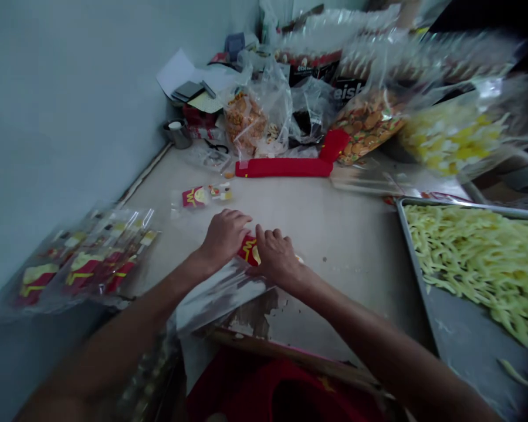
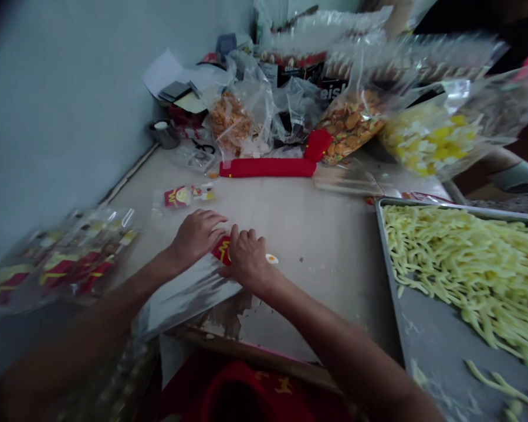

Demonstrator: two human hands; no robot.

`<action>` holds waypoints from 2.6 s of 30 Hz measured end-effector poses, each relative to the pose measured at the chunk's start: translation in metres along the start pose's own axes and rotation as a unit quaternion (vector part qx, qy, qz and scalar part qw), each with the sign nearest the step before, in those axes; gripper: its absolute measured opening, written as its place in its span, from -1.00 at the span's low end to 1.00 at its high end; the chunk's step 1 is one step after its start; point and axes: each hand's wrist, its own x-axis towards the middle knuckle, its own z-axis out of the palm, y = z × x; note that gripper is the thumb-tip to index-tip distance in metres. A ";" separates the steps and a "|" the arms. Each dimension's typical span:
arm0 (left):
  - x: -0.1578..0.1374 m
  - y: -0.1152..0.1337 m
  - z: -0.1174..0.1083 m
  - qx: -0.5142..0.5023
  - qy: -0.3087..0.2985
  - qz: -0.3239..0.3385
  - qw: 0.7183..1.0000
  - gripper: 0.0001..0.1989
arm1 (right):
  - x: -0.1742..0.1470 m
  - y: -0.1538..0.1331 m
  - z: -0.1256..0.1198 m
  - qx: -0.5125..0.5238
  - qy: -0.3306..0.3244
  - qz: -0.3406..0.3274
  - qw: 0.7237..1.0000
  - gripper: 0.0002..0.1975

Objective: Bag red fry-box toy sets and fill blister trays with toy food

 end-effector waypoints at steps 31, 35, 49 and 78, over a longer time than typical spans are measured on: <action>-0.039 0.077 0.031 0.037 0.078 -0.011 0.996 -0.83 | -0.095 0.049 0.016 0.051 0.182 0.081 0.979 -0.12; -0.044 0.069 0.026 -0.005 0.158 -0.075 0.985 -0.88 | -0.094 0.039 0.009 0.057 0.166 0.082 0.981 -0.09; -0.056 0.066 0.043 -0.165 0.231 -0.084 0.955 -0.92 | -0.065 0.051 0.041 0.761 -0.019 0.173 0.625 -0.53; 0.044 -0.184 -0.010 -0.138 0.144 -0.540 0.818 -0.05 | 0.249 0.036 0.025 0.510 0.069 0.100 0.851 -0.65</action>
